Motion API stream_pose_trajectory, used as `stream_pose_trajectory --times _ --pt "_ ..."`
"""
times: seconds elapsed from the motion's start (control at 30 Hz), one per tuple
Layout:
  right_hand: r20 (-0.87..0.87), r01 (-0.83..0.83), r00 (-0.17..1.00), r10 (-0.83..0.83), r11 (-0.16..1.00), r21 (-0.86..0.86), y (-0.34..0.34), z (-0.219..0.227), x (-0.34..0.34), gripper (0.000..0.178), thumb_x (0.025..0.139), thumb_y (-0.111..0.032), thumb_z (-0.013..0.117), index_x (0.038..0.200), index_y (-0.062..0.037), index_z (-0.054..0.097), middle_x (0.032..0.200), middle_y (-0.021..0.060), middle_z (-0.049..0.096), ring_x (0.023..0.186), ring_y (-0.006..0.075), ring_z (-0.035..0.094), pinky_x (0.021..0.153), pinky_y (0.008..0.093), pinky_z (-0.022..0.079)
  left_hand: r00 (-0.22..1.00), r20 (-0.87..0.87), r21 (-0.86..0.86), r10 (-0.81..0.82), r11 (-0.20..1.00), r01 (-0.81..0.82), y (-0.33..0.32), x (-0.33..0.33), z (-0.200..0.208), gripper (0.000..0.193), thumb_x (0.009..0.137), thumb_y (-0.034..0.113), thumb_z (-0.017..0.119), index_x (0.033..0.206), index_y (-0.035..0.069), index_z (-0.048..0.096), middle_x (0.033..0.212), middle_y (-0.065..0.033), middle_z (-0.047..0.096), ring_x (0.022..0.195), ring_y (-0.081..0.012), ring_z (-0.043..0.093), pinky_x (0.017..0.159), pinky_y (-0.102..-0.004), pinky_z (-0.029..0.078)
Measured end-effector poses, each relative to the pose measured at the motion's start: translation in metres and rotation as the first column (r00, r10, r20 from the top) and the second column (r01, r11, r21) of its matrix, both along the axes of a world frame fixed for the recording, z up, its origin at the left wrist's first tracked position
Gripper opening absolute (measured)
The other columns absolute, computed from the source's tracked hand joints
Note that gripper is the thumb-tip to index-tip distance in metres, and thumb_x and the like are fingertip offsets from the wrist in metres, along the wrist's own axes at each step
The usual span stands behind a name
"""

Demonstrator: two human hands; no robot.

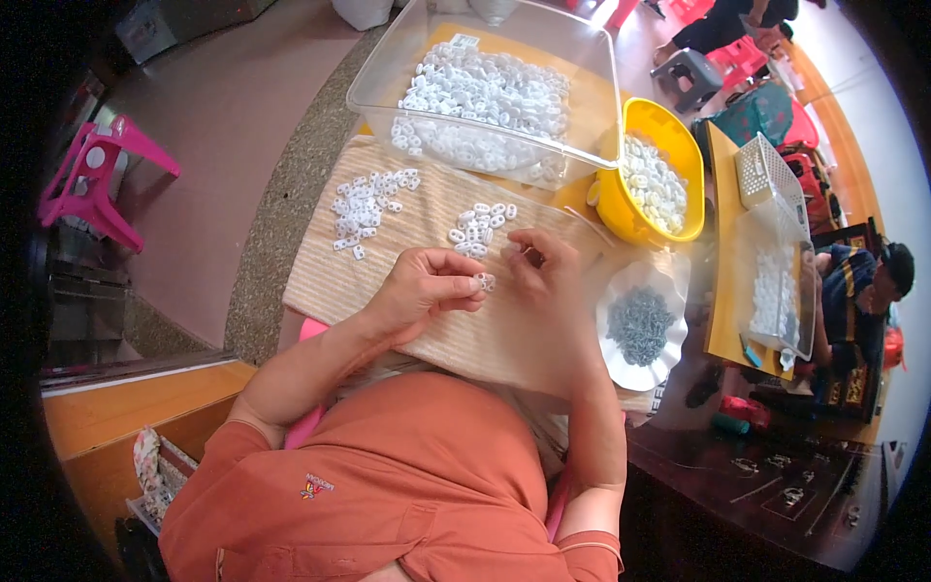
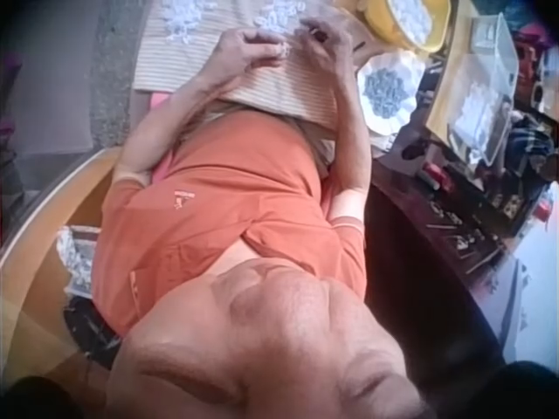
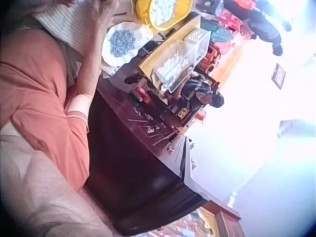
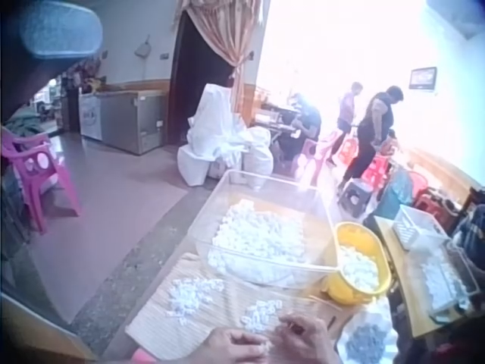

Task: The person is manually assembling or inspecting small white plastic components at a workbench.

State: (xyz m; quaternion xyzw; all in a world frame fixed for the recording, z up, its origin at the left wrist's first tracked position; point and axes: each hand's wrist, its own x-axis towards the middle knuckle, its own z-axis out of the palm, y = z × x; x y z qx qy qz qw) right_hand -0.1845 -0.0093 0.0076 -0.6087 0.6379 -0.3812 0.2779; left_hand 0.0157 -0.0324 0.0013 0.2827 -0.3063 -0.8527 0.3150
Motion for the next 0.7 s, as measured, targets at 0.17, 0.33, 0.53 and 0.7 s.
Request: stream_pose_trajectory --times 0.17,0.33,0.53,0.7 --pt "0.153 0.040 0.987 -0.040 0.999 0.004 0.001 -0.011 -0.003 0.019 0.084 -0.004 0.067 0.102 0.0040 0.065 0.075 0.0013 0.064 0.064 0.0048 0.058 0.057 0.0203 0.048 1.000 -0.002 0.000 0.000 1.000 0.000 -0.001 0.000 -0.002 0.015 0.083 -0.001 0.065 0.098 -0.003 0.064 0.088 -0.0104 0.067 0.077 -0.0159 0.067 0.071 -0.0284 0.058" --pt "0.113 0.044 0.992 -0.052 0.996 0.073 0.001 -0.007 -0.003 0.018 0.085 -0.005 0.067 0.100 0.0038 0.066 0.073 0.0022 0.065 0.065 0.0053 0.059 0.058 0.0205 0.049 1.000 0.002 0.003 0.010 1.000 -0.010 -0.001 0.000 0.001 0.017 0.082 -0.001 0.066 0.098 -0.005 0.064 0.087 -0.0096 0.066 0.076 -0.0151 0.066 0.071 -0.0265 0.057" --pt "0.056 0.014 0.998 -0.014 1.000 0.005 0.002 0.002 0.000 0.017 0.086 -0.006 0.065 0.100 0.0029 0.066 0.072 0.0032 0.064 0.065 0.0065 0.056 0.059 0.0222 0.046 1.000 -0.005 0.008 0.014 1.000 -0.014 -0.001 0.000 0.001 0.016 0.082 -0.001 0.066 0.098 -0.004 0.064 0.086 -0.0090 0.066 0.076 -0.0144 0.066 0.070 -0.0259 0.057" --pt "-0.124 -0.024 0.992 0.025 1.000 0.005 -0.001 0.014 0.002 0.015 0.086 -0.007 0.062 0.099 0.0018 0.064 0.072 0.0094 0.062 0.065 0.0123 0.057 0.062 0.0264 0.047 1.000 -0.004 0.006 0.010 1.000 -0.010 -0.001 0.001 0.002 0.016 0.082 -0.001 0.067 0.097 -0.004 0.064 0.085 -0.0088 0.066 0.075 -0.0142 0.066 0.070 -0.0258 0.057"
